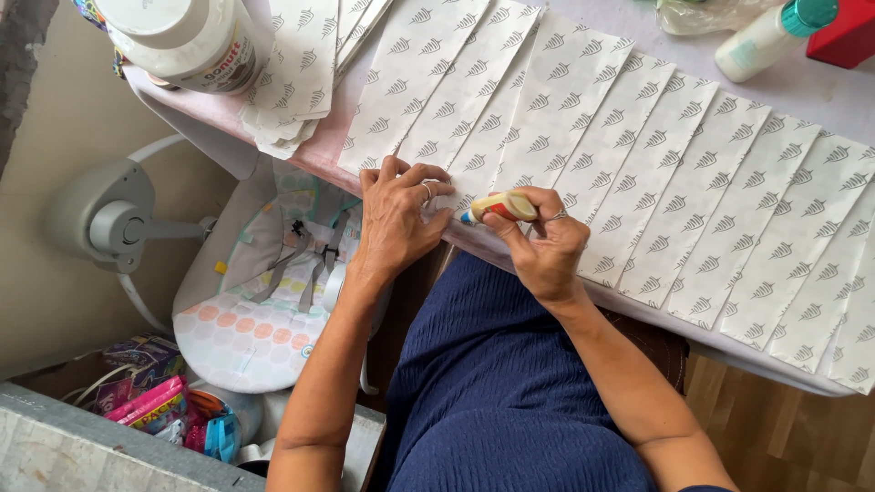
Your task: Assembling and gluing paper bags from pre-cut sheets at a workspace, involving aligning the sheets, applying glue to the edges, and pressing them together.
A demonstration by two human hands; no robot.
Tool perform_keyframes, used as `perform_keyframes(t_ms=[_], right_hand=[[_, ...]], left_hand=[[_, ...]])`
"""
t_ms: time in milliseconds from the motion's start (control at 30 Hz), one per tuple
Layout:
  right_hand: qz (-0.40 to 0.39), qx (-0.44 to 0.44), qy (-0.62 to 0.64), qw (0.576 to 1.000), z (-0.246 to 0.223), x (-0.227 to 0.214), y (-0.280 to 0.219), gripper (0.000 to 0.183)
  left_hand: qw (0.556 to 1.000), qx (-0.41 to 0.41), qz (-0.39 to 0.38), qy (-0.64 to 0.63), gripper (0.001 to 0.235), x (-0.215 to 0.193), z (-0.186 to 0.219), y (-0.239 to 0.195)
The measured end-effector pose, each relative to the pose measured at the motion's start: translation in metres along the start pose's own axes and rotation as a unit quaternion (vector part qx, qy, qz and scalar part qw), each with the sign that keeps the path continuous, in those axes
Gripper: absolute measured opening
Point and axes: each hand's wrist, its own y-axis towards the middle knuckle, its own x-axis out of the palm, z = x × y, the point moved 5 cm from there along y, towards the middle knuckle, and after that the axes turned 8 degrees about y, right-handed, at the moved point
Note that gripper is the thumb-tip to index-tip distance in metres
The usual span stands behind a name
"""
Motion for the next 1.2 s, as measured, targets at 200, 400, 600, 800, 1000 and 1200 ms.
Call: perform_keyframes(t_ms=[200, 400, 600, 800, 1000, 1200], right_hand=[[-0.020, -0.031, -0.011, 0.999, 0.021, 0.009, 0.005, 0.028], [-0.015, -0.015, 0.004, 1.000, 0.007, -0.003, 0.000, 0.028], [0.016, 0.000, 0.022, 1.000, 0.007, -0.030, -0.001, 0.027], [0.010, -0.013, 0.089, 0.996, -0.020, 0.022, 0.019, 0.027], [-0.005, -0.022, 0.057, 0.998, 0.017, 0.041, 0.016, 0.028], [-0.040, -0.018, 0.014, 0.999, 0.024, 0.058, 0.020, 0.026]], left_hand=[[1.000, -0.001, 0.002, 0.017, 0.024, -0.005, 0.004, 0.000], [1.000, 0.008, 0.024, 0.017, 0.026, -0.006, 0.006, -0.001], [0.995, 0.030, 0.093, -0.018, 0.027, -0.020, -0.007, 0.006], [0.993, 0.019, 0.083, 0.078, 0.012, -0.040, -0.031, 0.001], [0.998, -0.006, 0.040, 0.040, 0.020, -0.043, -0.036, -0.003], [1.000, -0.022, 0.008, -0.002, 0.030, -0.042, -0.045, -0.006]])
